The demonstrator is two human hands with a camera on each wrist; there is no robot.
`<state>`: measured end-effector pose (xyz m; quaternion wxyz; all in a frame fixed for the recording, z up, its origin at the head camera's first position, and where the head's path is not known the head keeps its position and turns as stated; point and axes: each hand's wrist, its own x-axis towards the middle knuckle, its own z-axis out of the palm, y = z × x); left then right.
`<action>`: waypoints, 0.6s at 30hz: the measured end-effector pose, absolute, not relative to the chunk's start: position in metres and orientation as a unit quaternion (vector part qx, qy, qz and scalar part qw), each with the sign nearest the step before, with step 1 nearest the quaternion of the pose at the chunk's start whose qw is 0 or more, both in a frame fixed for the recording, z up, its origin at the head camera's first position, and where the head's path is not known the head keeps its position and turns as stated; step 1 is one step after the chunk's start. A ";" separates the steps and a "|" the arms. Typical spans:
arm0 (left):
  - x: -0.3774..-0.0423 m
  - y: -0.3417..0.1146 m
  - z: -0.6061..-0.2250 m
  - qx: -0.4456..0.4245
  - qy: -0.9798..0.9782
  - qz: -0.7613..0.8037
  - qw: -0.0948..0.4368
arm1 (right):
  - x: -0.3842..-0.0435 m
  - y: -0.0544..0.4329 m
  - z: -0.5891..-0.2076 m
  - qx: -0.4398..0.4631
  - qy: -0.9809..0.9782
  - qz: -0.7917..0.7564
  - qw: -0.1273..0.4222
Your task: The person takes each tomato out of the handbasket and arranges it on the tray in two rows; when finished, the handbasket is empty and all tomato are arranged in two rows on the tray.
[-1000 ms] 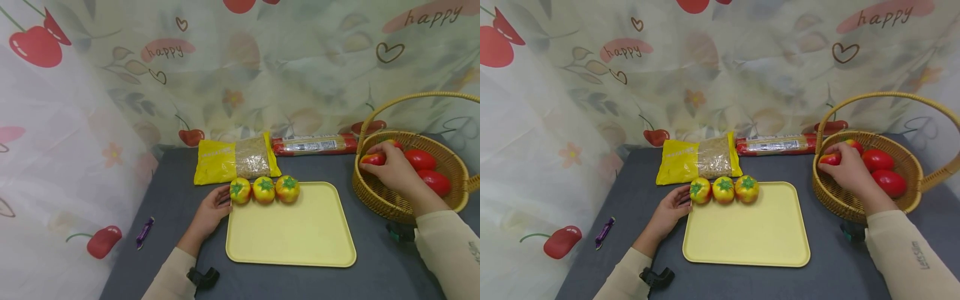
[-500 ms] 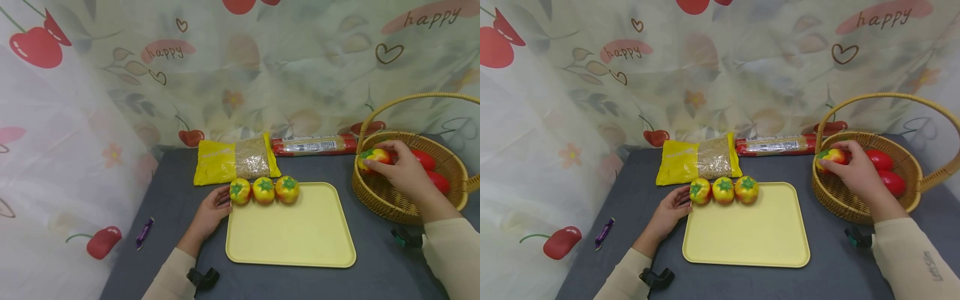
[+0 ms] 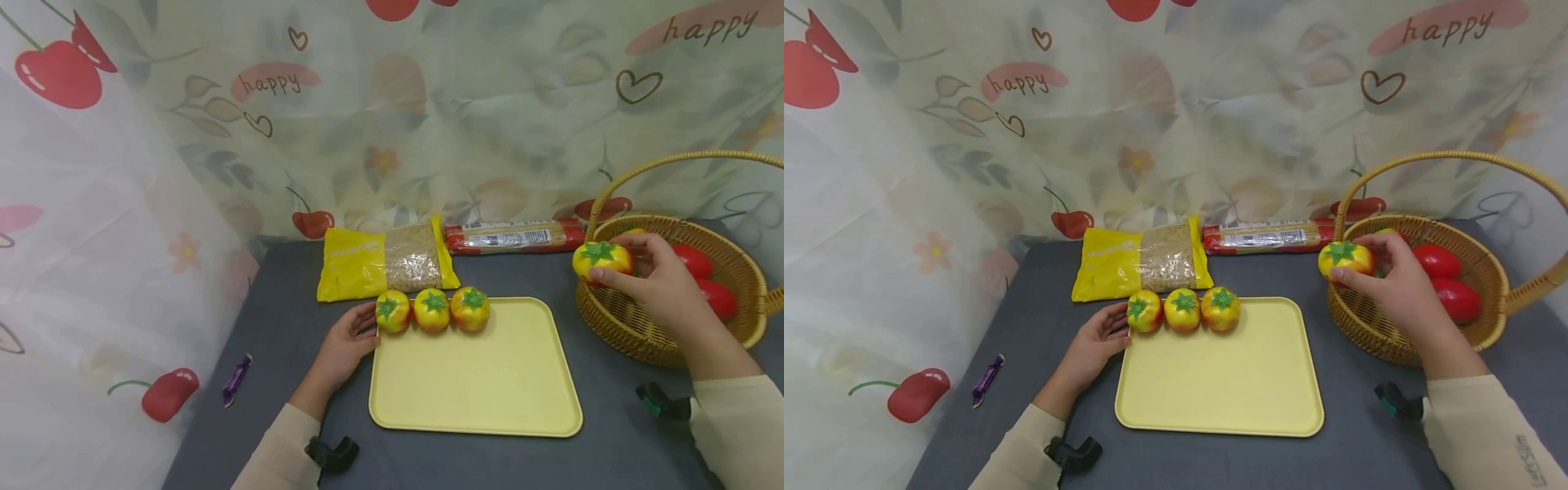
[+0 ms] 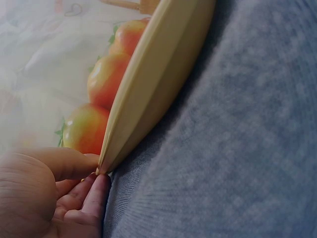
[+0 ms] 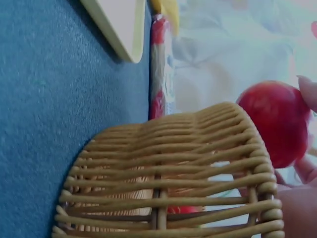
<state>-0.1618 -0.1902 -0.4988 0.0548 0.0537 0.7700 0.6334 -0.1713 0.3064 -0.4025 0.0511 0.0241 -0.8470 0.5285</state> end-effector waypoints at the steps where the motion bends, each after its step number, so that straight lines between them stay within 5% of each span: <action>1: -0.162 -0.190 -0.499 0.054 0.770 0.633 0.054 | -0.170 0.305 -0.403 0.030 -0.840 0.539 0.051; 18: -0.162 -0.190 -0.497 0.051 0.772 0.632 0.058 | -0.155 0.265 -0.408 0.110 -0.816 0.567 0.032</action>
